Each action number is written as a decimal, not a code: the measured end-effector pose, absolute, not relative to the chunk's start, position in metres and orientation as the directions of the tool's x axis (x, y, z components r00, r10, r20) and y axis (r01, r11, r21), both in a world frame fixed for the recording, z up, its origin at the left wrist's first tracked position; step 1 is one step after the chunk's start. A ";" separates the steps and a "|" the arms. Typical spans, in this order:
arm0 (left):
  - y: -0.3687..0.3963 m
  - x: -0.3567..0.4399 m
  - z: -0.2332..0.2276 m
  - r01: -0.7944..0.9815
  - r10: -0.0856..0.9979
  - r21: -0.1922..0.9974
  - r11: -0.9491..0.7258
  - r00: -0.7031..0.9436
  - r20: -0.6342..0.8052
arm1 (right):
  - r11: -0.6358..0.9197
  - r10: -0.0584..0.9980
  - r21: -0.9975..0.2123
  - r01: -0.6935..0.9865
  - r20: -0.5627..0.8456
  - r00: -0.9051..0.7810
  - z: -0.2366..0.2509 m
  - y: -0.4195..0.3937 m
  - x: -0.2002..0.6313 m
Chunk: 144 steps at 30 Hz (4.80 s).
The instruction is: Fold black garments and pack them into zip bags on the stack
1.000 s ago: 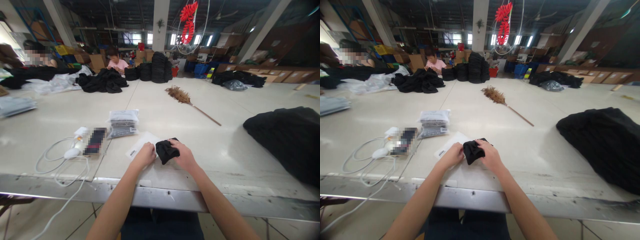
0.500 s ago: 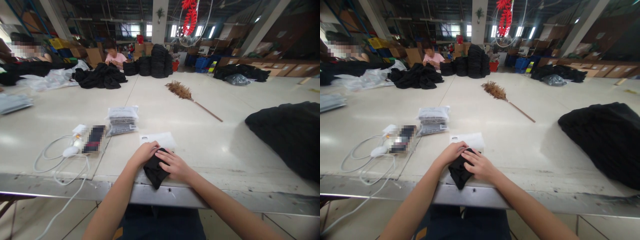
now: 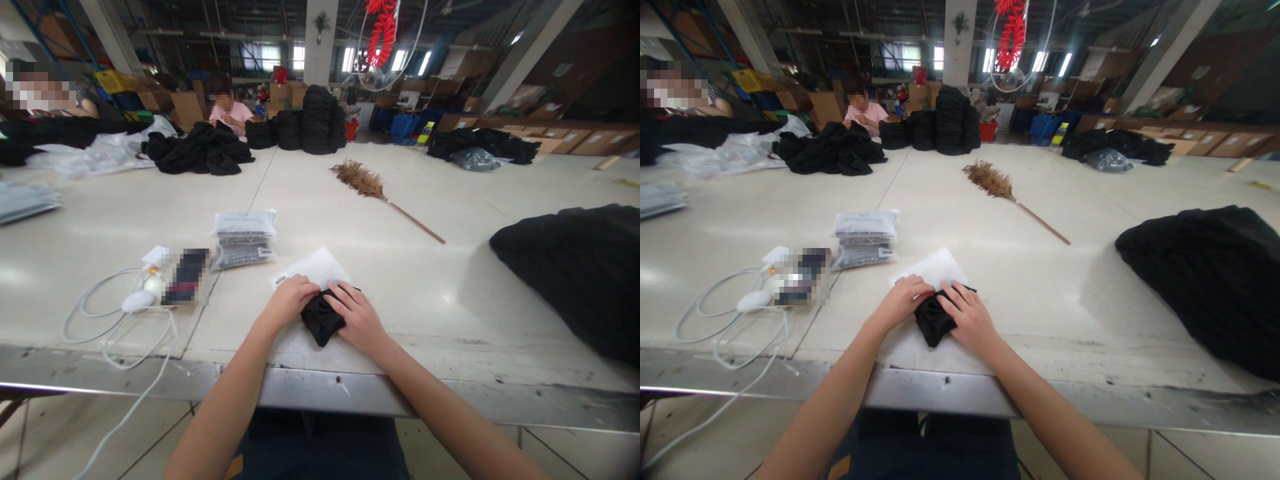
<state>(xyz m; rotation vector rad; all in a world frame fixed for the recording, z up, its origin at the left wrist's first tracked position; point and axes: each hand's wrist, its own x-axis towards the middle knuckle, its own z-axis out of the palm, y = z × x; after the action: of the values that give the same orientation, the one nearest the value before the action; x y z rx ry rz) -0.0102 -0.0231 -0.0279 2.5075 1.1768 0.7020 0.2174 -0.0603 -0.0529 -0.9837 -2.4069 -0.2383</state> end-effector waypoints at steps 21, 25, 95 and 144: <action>-0.019 0.031 -0.052 -0.072 0.988 0.996 -0.057 0.138 0.066 | 0.591 0.729 -0.468 0.657 0.658 -0.188 -0.047 -0.046 0.222; -0.026 0.037 -0.047 0.144 0.969 0.960 -0.240 0.095 0.228 | 0.589 0.735 -0.458 0.666 0.647 -0.205 -0.048 -0.045 0.224; 0.001 0.003 -0.061 0.150 0.989 0.988 0.037 -0.148 -0.015 | 0.592 0.754 0.006 0.806 0.348 -0.557 -0.024 -0.005 0.193; -0.013 0.048 -0.027 0.712 0.759 0.275 -0.646 0.564 0.325 | 0.555 0.811 -0.200 0.807 0.345 -0.472 -0.047 0.020 0.248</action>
<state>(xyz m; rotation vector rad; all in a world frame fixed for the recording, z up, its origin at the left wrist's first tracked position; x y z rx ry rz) 0.0479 -0.0125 -0.0272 2.6771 1.2649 0.6395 0.2483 0.0197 -0.0475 -1.3159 -2.3932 0.0131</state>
